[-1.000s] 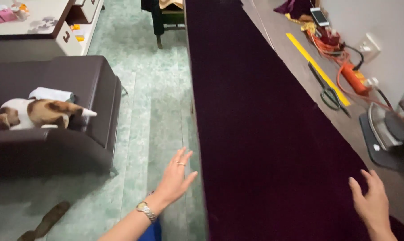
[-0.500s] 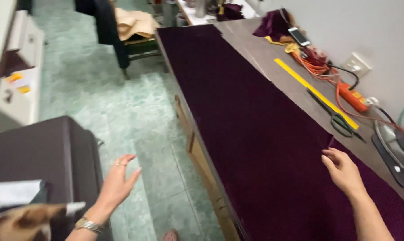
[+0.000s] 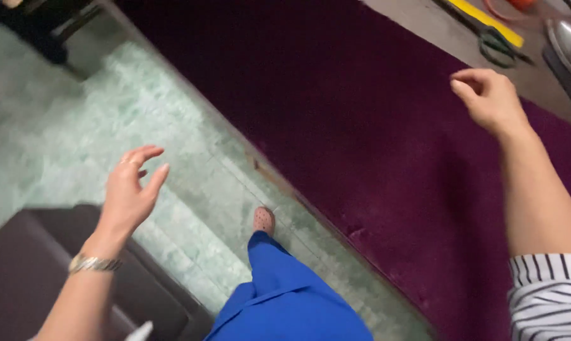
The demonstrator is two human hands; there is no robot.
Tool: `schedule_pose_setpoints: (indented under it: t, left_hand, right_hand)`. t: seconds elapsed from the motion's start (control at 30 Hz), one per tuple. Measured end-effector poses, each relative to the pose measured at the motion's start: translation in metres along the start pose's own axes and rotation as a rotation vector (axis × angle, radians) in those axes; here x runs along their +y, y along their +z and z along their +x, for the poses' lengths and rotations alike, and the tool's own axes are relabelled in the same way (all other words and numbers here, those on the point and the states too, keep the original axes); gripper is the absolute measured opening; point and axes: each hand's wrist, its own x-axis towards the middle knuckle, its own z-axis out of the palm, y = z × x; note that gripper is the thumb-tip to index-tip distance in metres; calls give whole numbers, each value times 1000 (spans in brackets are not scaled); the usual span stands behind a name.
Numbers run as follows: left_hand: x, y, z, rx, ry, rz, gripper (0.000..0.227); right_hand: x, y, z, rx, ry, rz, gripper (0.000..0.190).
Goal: The person folds a large piece of dark purple fabric on a work table. They smooth the fabric, fold it in half lengthwise, and then fold it again to create a smaller, neat stack.
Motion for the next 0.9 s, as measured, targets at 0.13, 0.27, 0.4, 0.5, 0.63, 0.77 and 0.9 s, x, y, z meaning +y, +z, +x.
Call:
schedule_pose_setpoints:
  t: [0.13,0.27,0.4,0.5,0.63,0.77,0.9]
  left_hand:
    - [-16,-8,48,-35,94,23,30]
    - [-17,-5,90,-122,120,10,23]
    - [-12,16,145,-176,306,-35,19]
    - [2,38,188,-227,409,-119,17]
    - [42,79,236,-363,428,-129,16]
    - [94,126,256,-452,480,-107,19]
    - [153,177,263,-607,521,-57,21]
  right_hand:
    - [-8,0,-5,73,12,61,22]
    - [-34,-28,-45,13,284,56,23]
    - [-4,-45,-107,148,301,-25,23]
    - [13,-48,-179,235,366,-81,24]
    - [7,-60,-240,290,742,-55,30]
    - [9,-53,-275,353,916,-92,28]
    - [7,-50,-265,330,1068,47,27]
